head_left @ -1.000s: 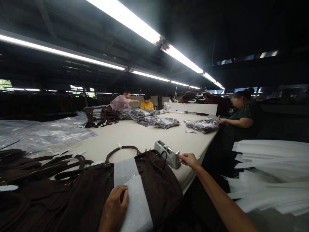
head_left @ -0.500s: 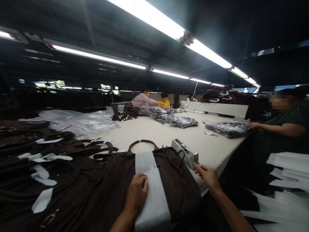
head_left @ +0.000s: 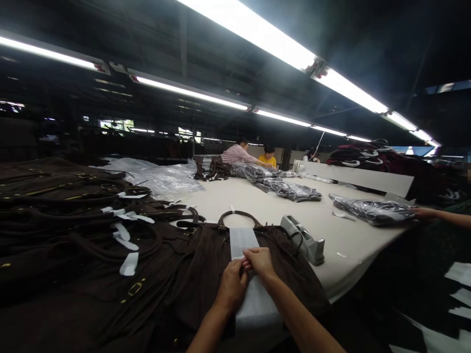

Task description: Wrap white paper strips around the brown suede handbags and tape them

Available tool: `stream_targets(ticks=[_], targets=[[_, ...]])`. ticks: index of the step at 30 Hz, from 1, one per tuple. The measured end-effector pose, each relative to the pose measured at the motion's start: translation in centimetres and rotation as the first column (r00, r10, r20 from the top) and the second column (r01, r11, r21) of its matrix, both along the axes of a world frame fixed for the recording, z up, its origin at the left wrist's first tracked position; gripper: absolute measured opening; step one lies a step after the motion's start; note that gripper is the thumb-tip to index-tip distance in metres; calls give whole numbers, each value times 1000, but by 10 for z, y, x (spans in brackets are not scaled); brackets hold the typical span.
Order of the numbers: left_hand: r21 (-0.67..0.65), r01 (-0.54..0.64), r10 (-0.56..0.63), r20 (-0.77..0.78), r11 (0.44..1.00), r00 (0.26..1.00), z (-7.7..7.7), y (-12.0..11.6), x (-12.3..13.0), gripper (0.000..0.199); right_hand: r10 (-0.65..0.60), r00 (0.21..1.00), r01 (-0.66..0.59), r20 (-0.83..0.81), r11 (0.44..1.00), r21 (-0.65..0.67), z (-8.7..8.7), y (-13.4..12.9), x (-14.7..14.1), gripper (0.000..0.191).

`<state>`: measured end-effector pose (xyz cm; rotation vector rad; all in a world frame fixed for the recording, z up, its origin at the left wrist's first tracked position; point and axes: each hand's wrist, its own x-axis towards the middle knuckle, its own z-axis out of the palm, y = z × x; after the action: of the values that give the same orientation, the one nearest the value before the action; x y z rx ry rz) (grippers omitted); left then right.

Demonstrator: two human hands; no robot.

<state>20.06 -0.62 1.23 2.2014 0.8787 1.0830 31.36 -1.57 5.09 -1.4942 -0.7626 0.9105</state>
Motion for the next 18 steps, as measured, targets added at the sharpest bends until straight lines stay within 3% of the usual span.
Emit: stream_targets(ticks=[7,18], targets=[[-83,-63,68,58,995,996,2,0,0,15,-85,991,103,107,979,-178,-6,27,1,15],[-141,-61,69,49,988,996,2,0,-3,15,24,942,110,335,920,-377,-9,48,4,23]])
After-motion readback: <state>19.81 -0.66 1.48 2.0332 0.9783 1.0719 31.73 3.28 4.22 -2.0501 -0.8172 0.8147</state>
